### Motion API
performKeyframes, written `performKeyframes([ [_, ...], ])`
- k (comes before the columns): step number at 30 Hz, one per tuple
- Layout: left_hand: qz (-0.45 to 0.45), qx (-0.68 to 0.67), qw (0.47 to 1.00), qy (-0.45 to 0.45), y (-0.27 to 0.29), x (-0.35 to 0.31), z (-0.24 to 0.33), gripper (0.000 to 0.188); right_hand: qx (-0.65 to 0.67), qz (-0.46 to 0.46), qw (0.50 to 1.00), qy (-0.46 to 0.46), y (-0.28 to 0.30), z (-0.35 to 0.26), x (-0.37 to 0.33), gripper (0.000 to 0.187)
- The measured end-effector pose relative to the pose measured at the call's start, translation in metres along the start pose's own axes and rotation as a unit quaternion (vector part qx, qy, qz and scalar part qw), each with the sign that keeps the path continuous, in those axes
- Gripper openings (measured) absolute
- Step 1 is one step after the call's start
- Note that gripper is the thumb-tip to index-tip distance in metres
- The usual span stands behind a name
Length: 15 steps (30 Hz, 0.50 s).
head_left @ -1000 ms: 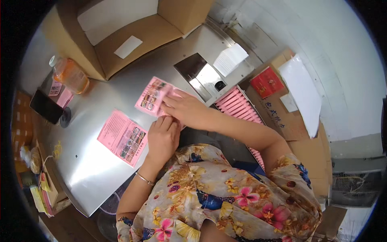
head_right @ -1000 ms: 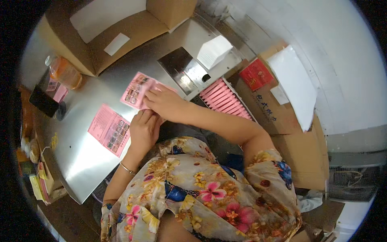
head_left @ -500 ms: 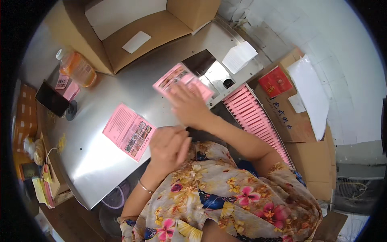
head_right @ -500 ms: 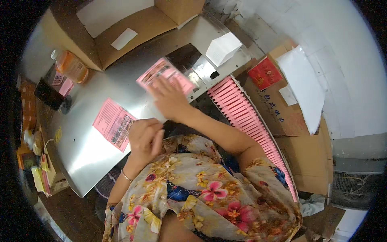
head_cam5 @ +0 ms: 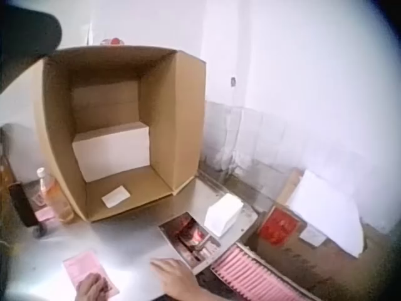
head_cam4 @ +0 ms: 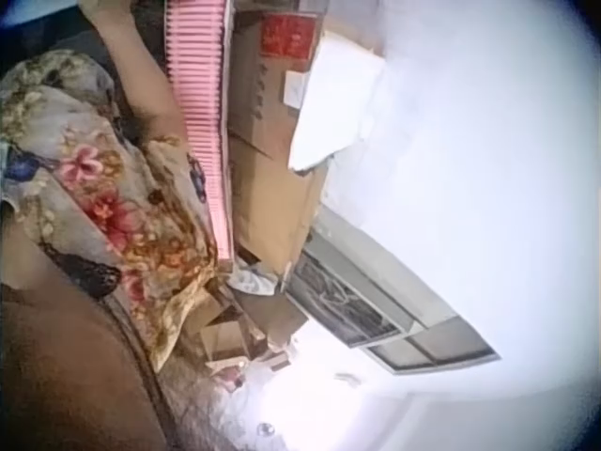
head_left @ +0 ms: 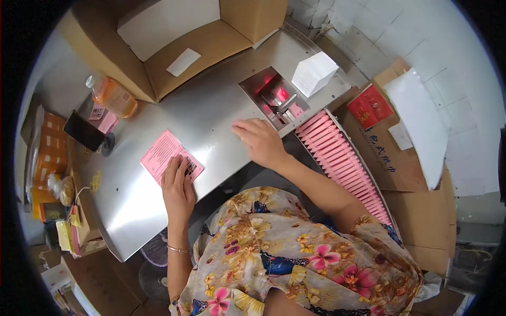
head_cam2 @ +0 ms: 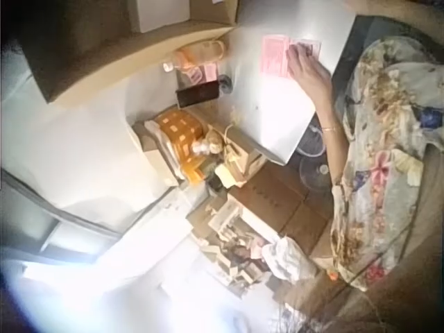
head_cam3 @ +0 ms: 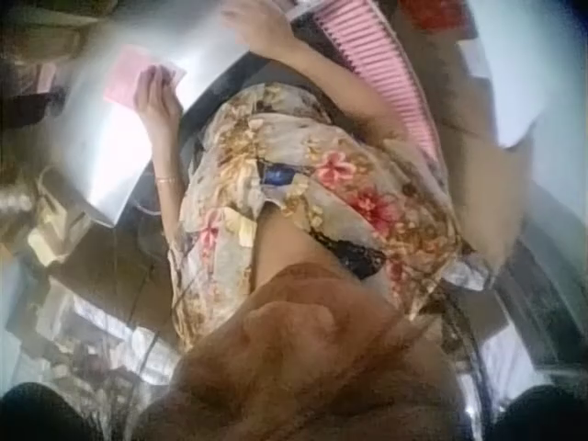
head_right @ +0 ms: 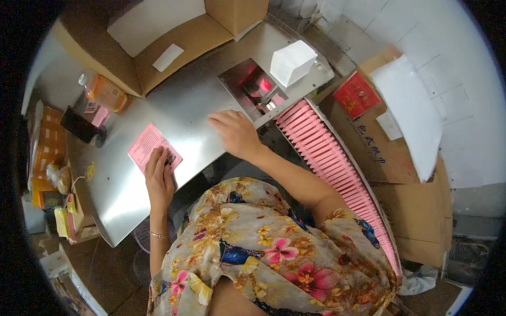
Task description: Organize and package white rectangular blocks and pink instruction sheets into containers or onto a workspace.
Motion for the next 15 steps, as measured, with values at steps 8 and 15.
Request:
performKeyframes([
  [8,0.005,-0.005,0.999,0.036,0.0038,-0.0057,0.0005,0.035,-0.065,0.036,0.991,0.112,-0.0097,-0.0106,-0.0018,0.026],
  [15,-0.005,0.005,1.000,0.029,0.0036,-0.0035,-0.0020,0.037,-0.068,0.030,0.990,0.119,-0.0078,-0.0090,-0.0024,0.023],
])
Point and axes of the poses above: each hand's wrist, its own x-axis towards the middle knuckle, its own y-axis out of the back of the hand, z = x × y, the point moved 3 cm from there along x, towards the middle knuckle, and after that the axes turned 14 degrees about z, right-handed, at the moved point
